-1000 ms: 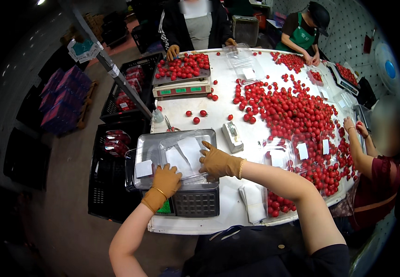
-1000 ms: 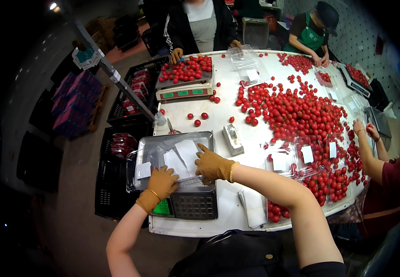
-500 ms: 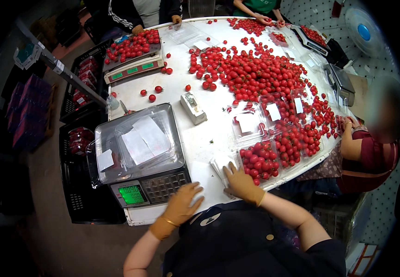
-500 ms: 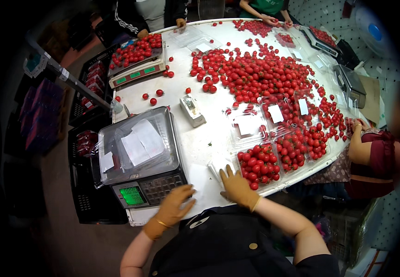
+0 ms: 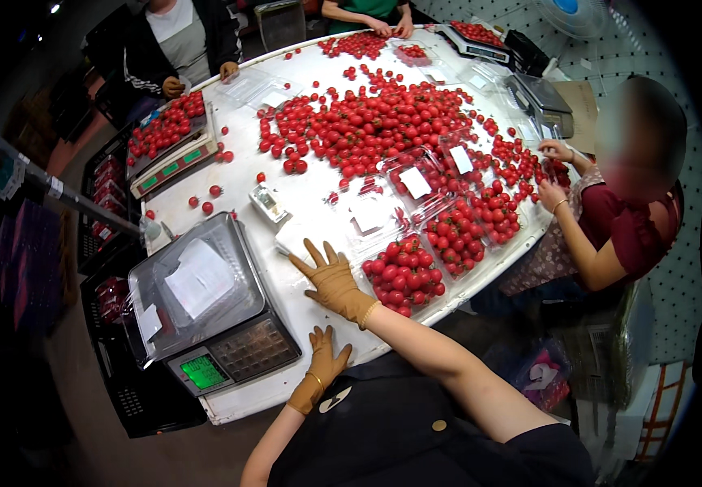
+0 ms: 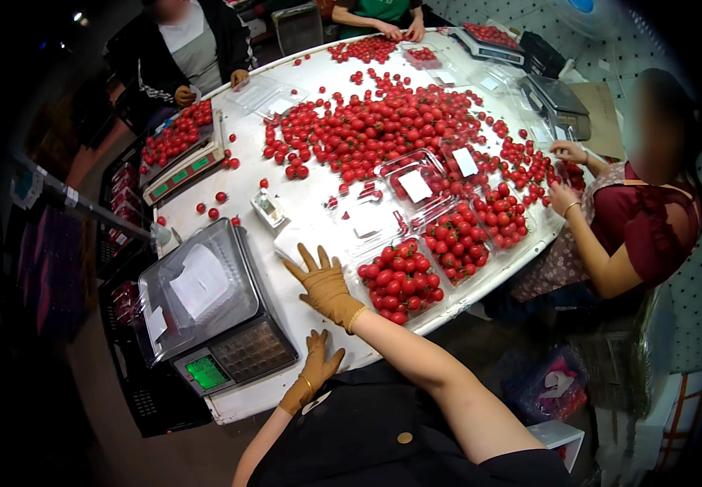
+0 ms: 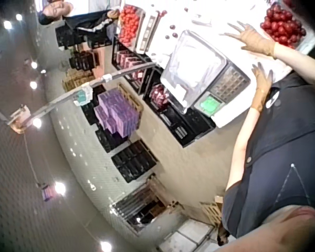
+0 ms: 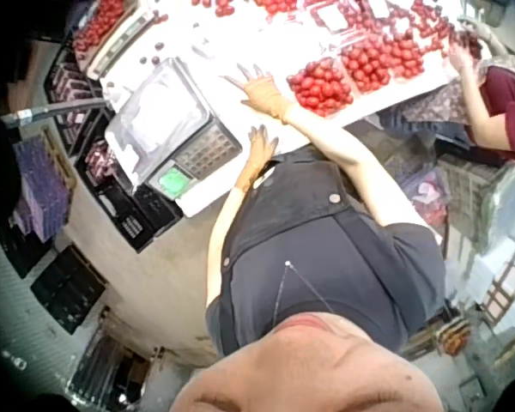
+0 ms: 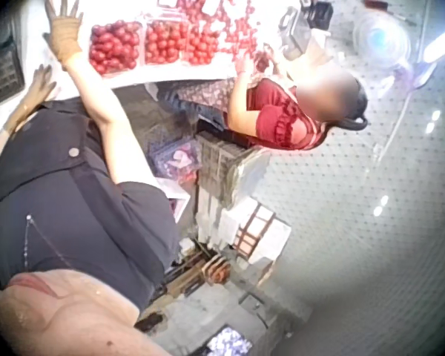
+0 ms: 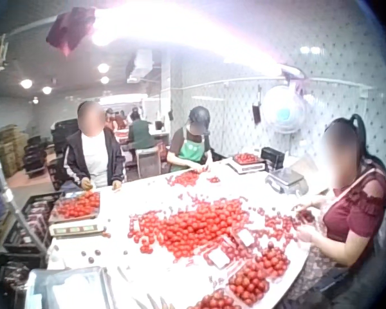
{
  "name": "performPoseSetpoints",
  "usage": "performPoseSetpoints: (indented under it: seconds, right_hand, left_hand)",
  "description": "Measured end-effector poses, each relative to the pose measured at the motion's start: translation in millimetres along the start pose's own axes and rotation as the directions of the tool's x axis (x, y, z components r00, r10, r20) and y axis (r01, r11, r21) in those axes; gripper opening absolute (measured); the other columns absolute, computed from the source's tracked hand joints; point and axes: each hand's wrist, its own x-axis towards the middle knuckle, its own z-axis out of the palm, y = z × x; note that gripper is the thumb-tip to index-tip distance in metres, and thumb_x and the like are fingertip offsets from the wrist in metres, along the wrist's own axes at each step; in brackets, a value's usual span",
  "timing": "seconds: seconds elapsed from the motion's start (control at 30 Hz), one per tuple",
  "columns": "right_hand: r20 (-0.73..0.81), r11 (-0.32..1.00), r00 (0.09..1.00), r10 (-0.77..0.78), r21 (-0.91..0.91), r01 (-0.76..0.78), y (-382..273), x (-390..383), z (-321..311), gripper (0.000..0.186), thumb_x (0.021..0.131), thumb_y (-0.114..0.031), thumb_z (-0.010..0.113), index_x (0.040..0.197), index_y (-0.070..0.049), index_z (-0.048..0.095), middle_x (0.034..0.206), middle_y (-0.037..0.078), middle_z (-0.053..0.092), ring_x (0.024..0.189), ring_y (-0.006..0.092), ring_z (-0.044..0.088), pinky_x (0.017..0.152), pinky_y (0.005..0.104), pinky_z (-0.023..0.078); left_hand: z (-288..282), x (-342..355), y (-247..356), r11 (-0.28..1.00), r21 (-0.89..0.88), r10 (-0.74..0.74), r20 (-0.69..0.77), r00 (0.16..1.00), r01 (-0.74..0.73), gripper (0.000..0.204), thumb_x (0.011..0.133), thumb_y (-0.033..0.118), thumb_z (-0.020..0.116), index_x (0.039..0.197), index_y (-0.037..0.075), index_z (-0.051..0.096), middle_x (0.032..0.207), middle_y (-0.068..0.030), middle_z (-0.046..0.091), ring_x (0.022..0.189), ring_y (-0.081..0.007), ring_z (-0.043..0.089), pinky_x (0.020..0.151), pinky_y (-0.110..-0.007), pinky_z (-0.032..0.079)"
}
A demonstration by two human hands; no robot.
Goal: The person sorts cherry tomatoes by hand, placing them into clear plastic containers on a digital scale. They weigh the filled containers, apply labels, and move the finished packages aside. The process repeats with multiple containers throughout the clip.
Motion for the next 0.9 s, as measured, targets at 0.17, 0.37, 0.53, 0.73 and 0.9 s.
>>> performPoseSetpoints:
  seconds: [0.17,0.37,0.53,0.73,0.9]
  right_hand:
    - [-0.194,0.878,0.952,0.238,0.462,-0.125,45.9,-76.8,-43.7,0.035,0.084,-0.011,0.063,0.118,-0.007,0.061,0.123,0.015,0.057,0.112,0.0337,0.054,0.095,0.0411,0.045]
    - [-0.139,0.907,0.912,0.386,0.241,-0.347,101.5,-129.9,-51.6,0.04,0.081,-0.02,0.069,0.119,-0.012,0.061,0.12,0.011,0.057,0.107,0.0343,0.053,0.091,0.0431,0.045]
    - [-0.085,0.913,0.923,0.375,0.209,-0.351,101.7,-117.0,-40.7,0.046,0.078,-0.027,0.072,0.119,-0.011,0.059,0.125,0.017,0.051,0.113,0.0367,0.048,0.09,0.045,0.046]
    - [0.08,0.844,0.882,0.463,0.264,-0.467,74.0,-104.9,-27.1,0.04,0.076,-0.021,0.072,0.112,-0.01,0.059,0.127,0.019,0.048,0.114,0.039,0.048,0.089,0.0455,0.049]
    - [0.133,0.77,0.854,0.503,0.381,-0.512,88.8,-98.7,-47.8,0.04,0.077,-0.019,0.071,0.113,-0.009,0.058,0.119,0.019,0.052,0.101,0.0386,0.057,0.082,0.0448,0.05]
  left_hand:
    - [-29.3,1.1,56.2,0.907,-0.389,0.084,-0.2,0.976,-0.158,0.054,0.086,0.017,0.064,0.134,0.0,0.046,0.14,-0.0264,0.039,0.128,-0.041,0.041,0.106,-0.046,0.035]
    - [-7.9,95.3,116.7,0.883,0.138,0.465,-0.125,0.876,-0.449,0.046,0.081,0.008,0.063,0.127,0.012,0.056,0.134,-0.0143,0.047,0.119,-0.0362,0.048,0.095,-0.041,0.047]
    - [-8.0,127.7,140.7,0.888,0.326,0.315,0.085,0.945,-0.325,0.044,0.077,0.008,0.064,0.119,0.015,0.058,0.123,-0.0138,0.05,0.113,-0.036,0.048,0.093,-0.042,0.047]
    - [-14.8,122.4,123.0,0.849,0.366,0.376,0.087,0.923,-0.38,0.044,0.073,0.004,0.063,0.116,0.012,0.056,0.122,-0.0133,0.05,0.11,-0.0362,0.049,0.093,-0.041,0.046]
    - [-10.8,133.5,111.6,0.904,0.011,0.424,-0.147,0.894,-0.427,0.034,0.072,0.005,0.063,0.104,0.006,0.051,0.105,-0.0148,0.055,0.094,-0.0328,0.054,0.085,-0.039,0.048]
